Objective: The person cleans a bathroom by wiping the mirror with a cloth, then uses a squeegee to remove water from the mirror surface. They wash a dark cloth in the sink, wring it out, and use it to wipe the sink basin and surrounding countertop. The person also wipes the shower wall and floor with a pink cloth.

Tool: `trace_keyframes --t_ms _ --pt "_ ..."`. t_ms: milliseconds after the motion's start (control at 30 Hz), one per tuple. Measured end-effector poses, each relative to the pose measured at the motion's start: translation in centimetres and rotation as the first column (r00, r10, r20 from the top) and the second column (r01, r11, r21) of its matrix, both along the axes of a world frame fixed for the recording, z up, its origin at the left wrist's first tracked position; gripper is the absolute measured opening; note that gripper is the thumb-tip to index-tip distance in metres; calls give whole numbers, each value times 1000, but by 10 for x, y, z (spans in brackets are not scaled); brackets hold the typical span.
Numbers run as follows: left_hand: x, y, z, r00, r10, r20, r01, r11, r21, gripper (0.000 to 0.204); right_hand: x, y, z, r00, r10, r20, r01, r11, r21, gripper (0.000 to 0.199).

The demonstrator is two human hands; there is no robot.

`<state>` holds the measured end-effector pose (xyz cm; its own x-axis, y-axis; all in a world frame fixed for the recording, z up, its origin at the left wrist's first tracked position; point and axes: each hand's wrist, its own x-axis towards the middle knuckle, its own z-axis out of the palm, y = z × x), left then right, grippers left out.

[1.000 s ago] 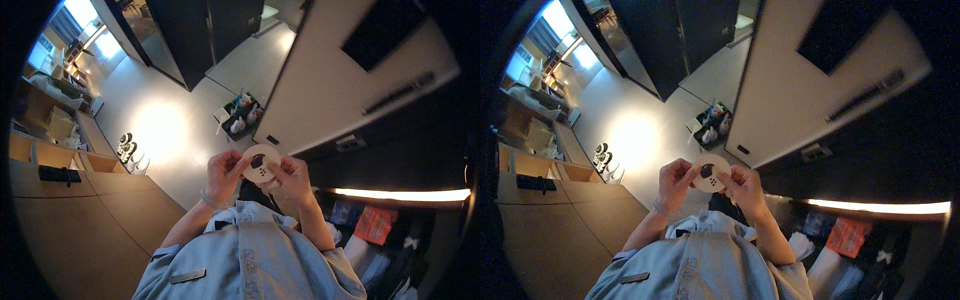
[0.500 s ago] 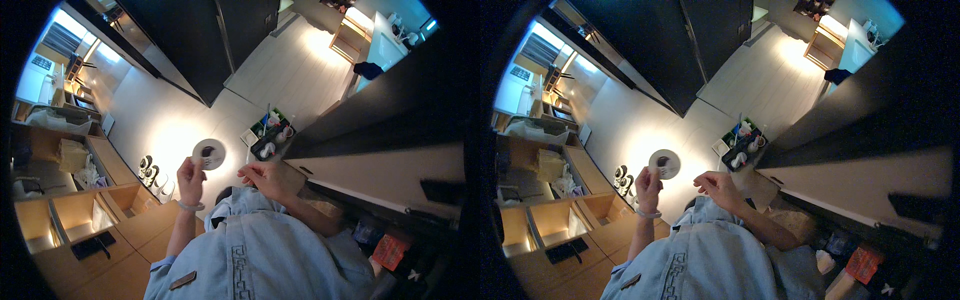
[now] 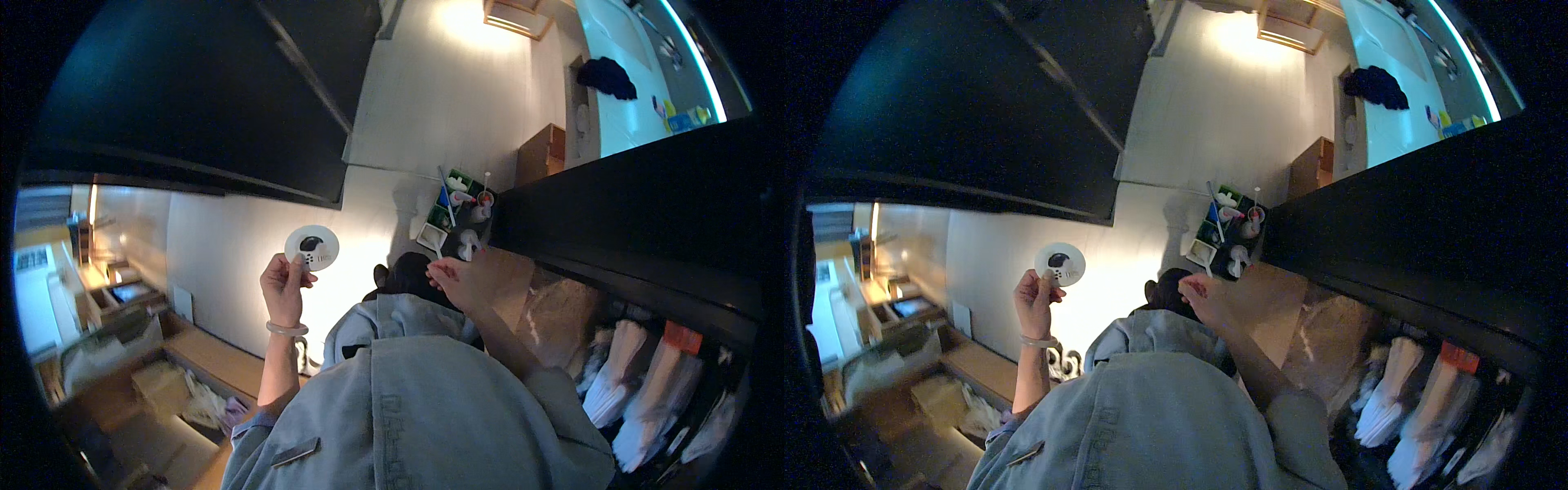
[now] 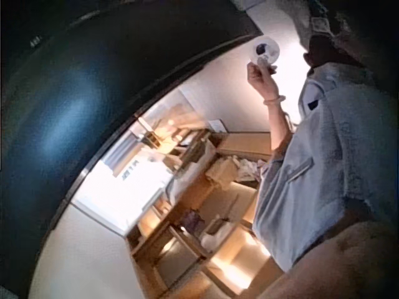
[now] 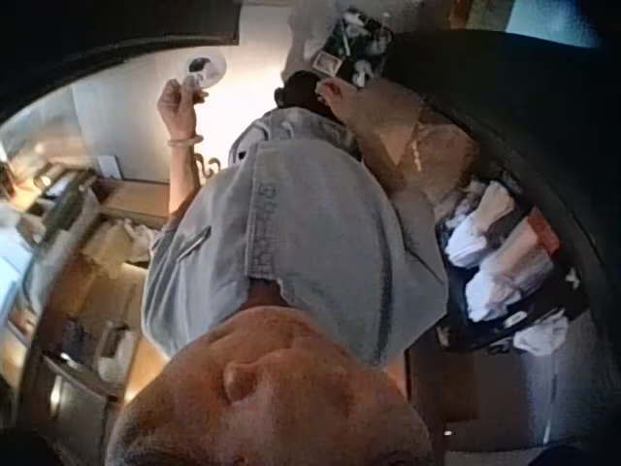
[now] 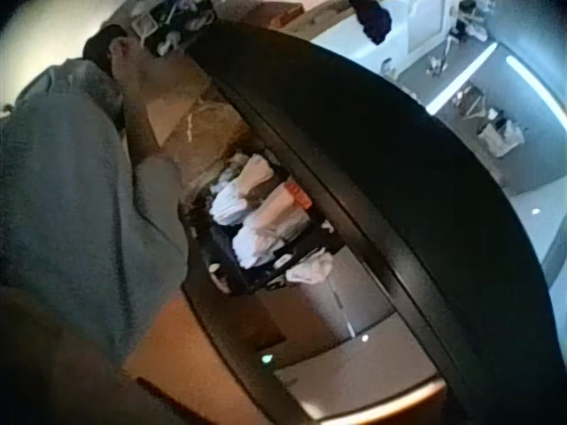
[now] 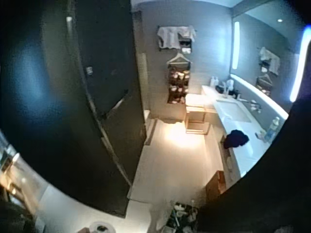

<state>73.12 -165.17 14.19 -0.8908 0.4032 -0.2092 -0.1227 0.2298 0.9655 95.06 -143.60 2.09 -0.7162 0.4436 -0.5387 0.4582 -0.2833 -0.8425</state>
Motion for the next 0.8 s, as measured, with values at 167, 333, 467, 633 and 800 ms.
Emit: trace_keyframes --t_ms 167,333,467,633,800 --pt "-79 88 5 987 -155 -43 153 987 -43 22 -19 28 -28 908 -392 149 415 889 -195 19" --pt "-131 160 -23 945 -321 63 326 940 -105 13 -56 108 -123 701 -676 229 709 622 -334 17" --pt "-171 212 -65 929 -318 187 360 894 -266 8 -93 177 -250 576 -765 289 815 508 -279 23" --pt "-207 274 -129 871 -402 283 483 805 -344 9 -118 247 -417 596 -721 354 746 660 87 23" --pt "-230 322 -215 842 -269 467 498 720 -484 12 -148 283 -530 602 -550 578 439 833 336 43"
